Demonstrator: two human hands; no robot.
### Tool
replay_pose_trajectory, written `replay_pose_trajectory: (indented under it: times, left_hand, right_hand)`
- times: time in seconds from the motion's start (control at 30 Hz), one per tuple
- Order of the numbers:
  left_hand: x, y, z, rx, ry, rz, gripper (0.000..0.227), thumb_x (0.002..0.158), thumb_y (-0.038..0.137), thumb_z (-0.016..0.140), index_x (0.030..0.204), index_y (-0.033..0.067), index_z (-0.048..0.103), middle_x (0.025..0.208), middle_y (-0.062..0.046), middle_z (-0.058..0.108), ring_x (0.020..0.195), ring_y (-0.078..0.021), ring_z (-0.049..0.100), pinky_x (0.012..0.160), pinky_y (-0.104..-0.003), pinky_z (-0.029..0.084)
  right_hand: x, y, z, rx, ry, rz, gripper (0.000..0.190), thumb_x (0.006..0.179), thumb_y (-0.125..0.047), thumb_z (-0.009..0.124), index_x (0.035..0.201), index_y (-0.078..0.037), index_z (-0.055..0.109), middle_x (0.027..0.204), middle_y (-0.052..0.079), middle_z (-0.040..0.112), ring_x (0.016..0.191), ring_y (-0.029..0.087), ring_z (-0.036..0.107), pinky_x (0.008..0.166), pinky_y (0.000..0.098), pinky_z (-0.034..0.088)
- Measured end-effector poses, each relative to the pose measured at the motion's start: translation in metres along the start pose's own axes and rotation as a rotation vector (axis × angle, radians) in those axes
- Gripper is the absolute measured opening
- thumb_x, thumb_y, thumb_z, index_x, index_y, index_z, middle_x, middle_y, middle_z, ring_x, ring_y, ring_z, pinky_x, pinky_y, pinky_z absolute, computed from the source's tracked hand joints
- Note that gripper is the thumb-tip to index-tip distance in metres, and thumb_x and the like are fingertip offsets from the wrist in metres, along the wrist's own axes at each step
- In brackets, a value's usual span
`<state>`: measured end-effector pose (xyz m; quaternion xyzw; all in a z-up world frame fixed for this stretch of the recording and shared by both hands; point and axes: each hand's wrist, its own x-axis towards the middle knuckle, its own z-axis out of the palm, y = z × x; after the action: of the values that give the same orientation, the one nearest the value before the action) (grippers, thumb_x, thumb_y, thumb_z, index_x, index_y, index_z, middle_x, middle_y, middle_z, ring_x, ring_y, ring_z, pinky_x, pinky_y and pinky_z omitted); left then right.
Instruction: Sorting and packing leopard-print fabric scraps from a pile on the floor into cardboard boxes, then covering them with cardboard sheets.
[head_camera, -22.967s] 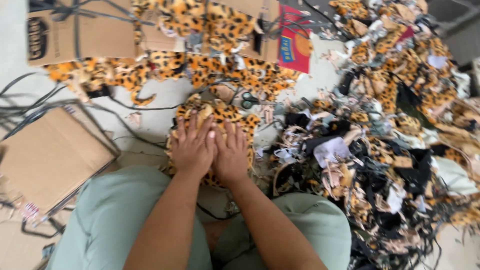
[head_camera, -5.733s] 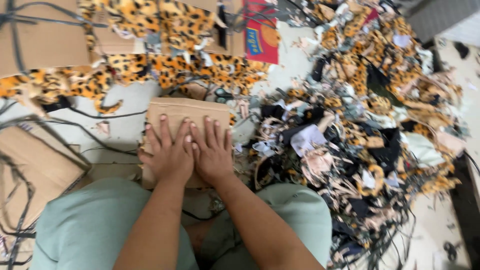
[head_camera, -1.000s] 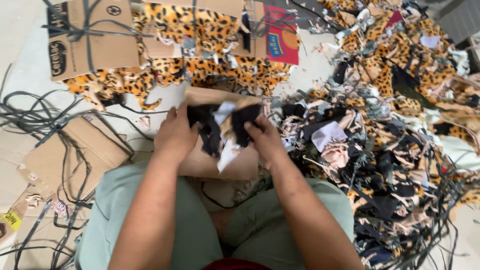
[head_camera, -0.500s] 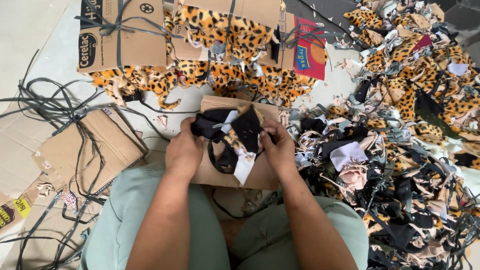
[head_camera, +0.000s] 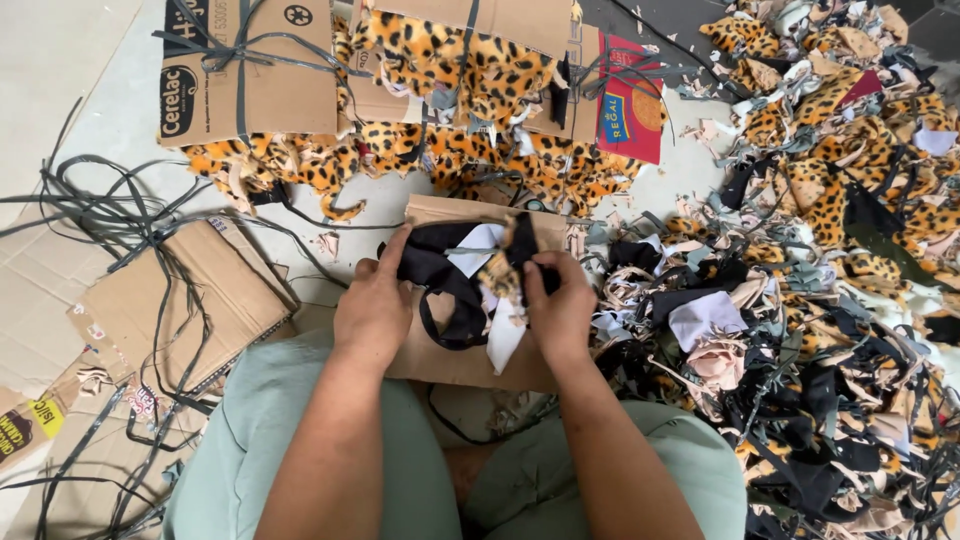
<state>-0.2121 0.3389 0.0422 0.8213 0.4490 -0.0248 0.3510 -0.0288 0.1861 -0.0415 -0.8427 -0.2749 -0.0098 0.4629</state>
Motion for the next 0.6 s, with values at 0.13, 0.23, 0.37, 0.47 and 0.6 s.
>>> replay_pose_trajectory:
  times: [0.13, 0.23, 0.37, 0.47, 0.6]
  left_hand:
    - [-0.001, 0.001, 0.002, 0.039, 0.017, -0.008, 0.067, 0.103, 0.015, 0.050, 0.163, 0.0343, 0.026, 0.134, -0.026, 0.053, 0.099, -0.0502, 0.071, 0.073, -0.058, 0.063]
    - [-0.003, 0.005, 0.006, 0.080, 0.072, 0.016, 0.066, 0.101, 0.015, 0.052, 0.161, 0.0335, 0.033, 0.141, -0.026, 0.046, 0.108, -0.0524, 0.067, 0.082, -0.064, 0.059]
    - [-0.002, 0.013, 0.023, 0.168, 0.372, 0.336, 0.070, 0.089, 0.017, 0.067, 0.154, 0.0339, 0.049, 0.154, -0.023, 0.032, 0.142, -0.0525, 0.036, 0.111, -0.069, 0.033]
    - [-0.004, 0.026, 0.047, 0.148, 0.391, 0.565, 0.063, 0.090, 0.029, 0.064, 0.151, 0.0379, 0.051, 0.160, -0.021, 0.026, 0.147, -0.0553, 0.021, 0.114, -0.074, 0.016]
    - [0.012, 0.026, 0.095, 0.159, 0.266, 0.589, 0.063, 0.101, 0.054, 0.049, 0.159, 0.0305, 0.039, 0.170, -0.021, 0.008, 0.154, -0.0527, 0.004, 0.119, -0.070, 0.002]
  right_hand:
    - [-0.002, -0.006, -0.025, -0.009, -0.009, 0.027, 0.018, 0.097, -0.022, 0.076, 0.110, -0.010, 0.074, 0.100, 0.014, 0.076, 0.094, 0.036, 0.075, 0.070, 0.0446, 0.062]
    - [-0.009, -0.016, -0.042, -0.118, -0.068, 0.017, 0.020, 0.099, -0.030, 0.072, 0.111, -0.015, 0.077, 0.104, 0.010, 0.076, 0.096, 0.034, 0.075, 0.074, 0.0443, 0.063]
    - [-0.012, -0.029, -0.054, -0.068, -0.114, -0.015, 0.031, 0.097, -0.002, 0.056, 0.121, -0.008, 0.074, 0.112, 0.019, 0.073, 0.096, 0.039, 0.074, 0.073, 0.0435, 0.063]
    - [-0.019, -0.008, -0.037, 0.038, -0.186, 0.015, 0.041, 0.092, 0.004, 0.054, 0.127, -0.010, 0.072, 0.118, 0.019, 0.071, 0.103, 0.039, 0.072, 0.081, 0.0438, 0.063]
    - [-0.017, -0.006, -0.026, 0.075, -0.155, 0.014, 0.043, 0.087, 0.004, 0.065, 0.128, -0.008, 0.070, 0.118, 0.018, 0.069, 0.100, 0.034, 0.073, 0.082, 0.0387, 0.063]
